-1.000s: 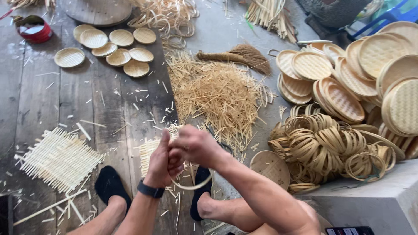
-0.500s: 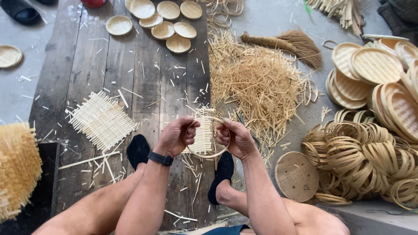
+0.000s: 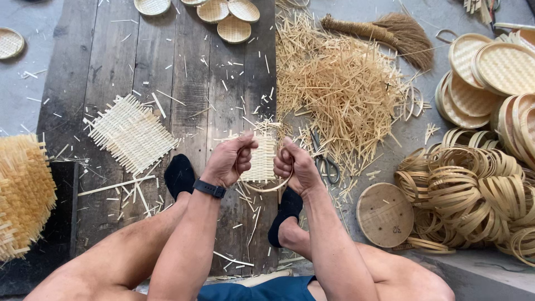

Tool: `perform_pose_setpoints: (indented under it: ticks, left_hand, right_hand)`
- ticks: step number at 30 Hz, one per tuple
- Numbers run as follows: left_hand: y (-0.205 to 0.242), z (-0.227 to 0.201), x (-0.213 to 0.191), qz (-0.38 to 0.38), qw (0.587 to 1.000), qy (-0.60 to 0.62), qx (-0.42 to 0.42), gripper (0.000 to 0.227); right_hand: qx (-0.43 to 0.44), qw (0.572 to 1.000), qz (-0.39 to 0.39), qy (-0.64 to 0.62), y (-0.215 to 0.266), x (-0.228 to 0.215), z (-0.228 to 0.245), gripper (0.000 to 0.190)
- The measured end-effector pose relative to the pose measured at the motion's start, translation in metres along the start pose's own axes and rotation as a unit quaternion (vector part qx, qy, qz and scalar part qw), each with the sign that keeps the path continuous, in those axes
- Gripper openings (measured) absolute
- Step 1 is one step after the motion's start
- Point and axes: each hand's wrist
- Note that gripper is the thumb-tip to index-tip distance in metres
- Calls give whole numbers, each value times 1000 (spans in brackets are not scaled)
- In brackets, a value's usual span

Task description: The person weaves thin bamboo strips into a square lattice, wraps strips around a circular wooden form, and uses large shears to trim excess material.

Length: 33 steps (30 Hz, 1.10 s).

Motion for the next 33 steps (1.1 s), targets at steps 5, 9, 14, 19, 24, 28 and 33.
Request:
perform_pose_setpoints:
  ticks: [5, 9, 14, 19, 24, 28, 33]
  left_hand:
    - [-14, 15, -13, 4, 994, 112, 1, 30]
    - [-32, 22, -28, -6, 987, 162, 5, 29]
    - [-39, 23, -32, -5, 986, 164, -25, 28]
    - [-41, 28, -35, -27, 996, 68, -50, 27]
    - [-53, 42, -43, -65, 990, 128, -9, 27]
    - [-72, 54, -63, -150, 976, 153, 35, 19]
    - [-107, 90, -100, -293, 875, -262, 283, 13]
  right_hand:
    - [11, 995, -52, -78, 3, -3, -8, 36]
    - [-8, 999, 7, -52, 2, -24, -27, 32]
    - [-24, 998, 11, -63, -9, -40, -39, 35]
    - [-20, 1000, -19, -7, -25, -61, -42, 41]
    - [-24, 998, 0, 55, -42, -75, -54, 33]
    - [-25, 944, -145, 294, -53, -67, -56, 21]
    - [-15, 867, -293, 404, -88, -72, -84, 23]
Point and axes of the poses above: each hand's wrist, its own y-axis away from the middle knuckle, its own x-axis out of the palm, z = x × y, and after that the axes turned 8 degrees about -z, right-handed
